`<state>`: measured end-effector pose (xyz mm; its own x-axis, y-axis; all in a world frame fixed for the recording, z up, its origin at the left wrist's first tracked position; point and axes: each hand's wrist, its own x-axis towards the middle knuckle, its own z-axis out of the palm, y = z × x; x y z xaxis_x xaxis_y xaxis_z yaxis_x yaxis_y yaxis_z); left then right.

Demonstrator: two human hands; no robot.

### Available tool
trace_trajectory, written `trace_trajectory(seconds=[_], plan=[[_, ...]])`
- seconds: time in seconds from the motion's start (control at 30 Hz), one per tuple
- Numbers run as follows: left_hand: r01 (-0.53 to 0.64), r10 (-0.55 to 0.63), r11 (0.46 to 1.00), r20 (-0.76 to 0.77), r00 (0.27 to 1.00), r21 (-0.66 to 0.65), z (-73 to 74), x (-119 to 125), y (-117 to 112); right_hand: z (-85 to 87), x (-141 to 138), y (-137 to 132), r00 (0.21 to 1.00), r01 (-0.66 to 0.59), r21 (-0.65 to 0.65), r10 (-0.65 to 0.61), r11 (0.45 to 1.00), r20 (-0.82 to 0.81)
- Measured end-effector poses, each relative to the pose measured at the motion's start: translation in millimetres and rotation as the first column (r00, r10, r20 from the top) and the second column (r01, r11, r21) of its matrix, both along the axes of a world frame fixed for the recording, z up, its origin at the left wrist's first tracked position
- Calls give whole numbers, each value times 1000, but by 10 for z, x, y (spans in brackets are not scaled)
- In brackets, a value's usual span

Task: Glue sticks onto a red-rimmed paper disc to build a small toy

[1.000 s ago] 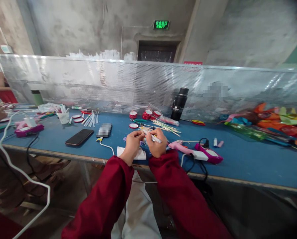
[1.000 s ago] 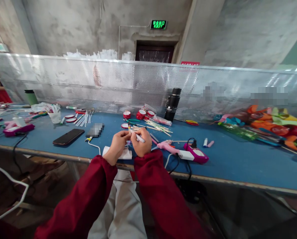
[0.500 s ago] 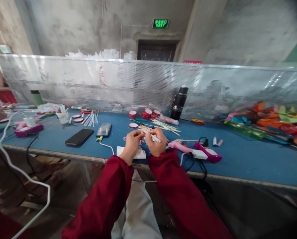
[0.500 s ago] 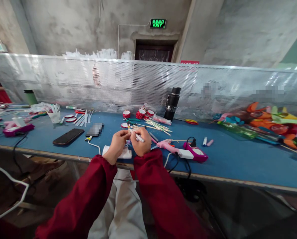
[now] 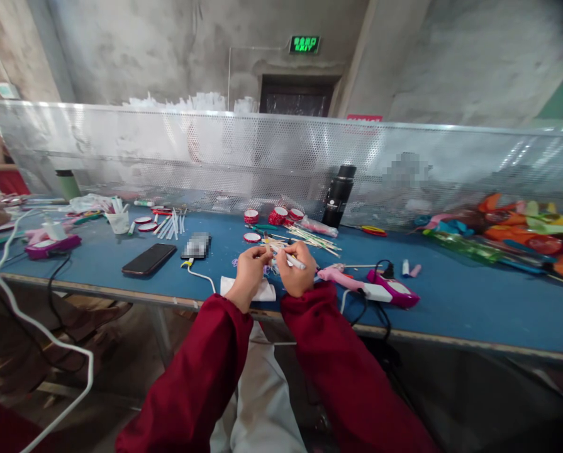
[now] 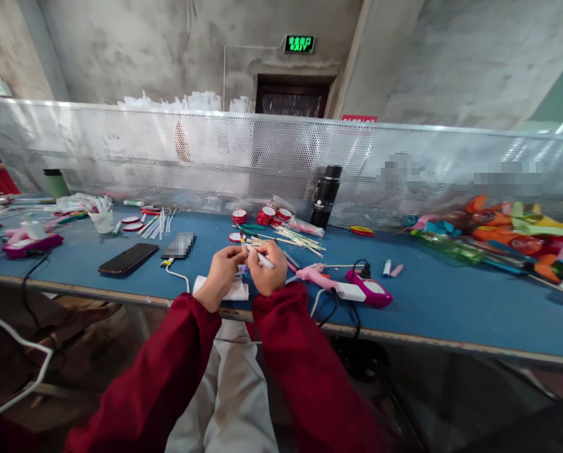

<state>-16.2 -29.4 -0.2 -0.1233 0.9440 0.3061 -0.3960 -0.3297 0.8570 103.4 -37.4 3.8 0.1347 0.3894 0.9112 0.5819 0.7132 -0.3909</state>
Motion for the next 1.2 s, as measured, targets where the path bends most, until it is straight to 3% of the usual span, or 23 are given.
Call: trace_trajectory(seconds=[1.2], plan=[[10,-10,1000,-4,1000,-14,21,-14,-16,17,-9,-39,1000,3,-9,-3,1000,-1]])
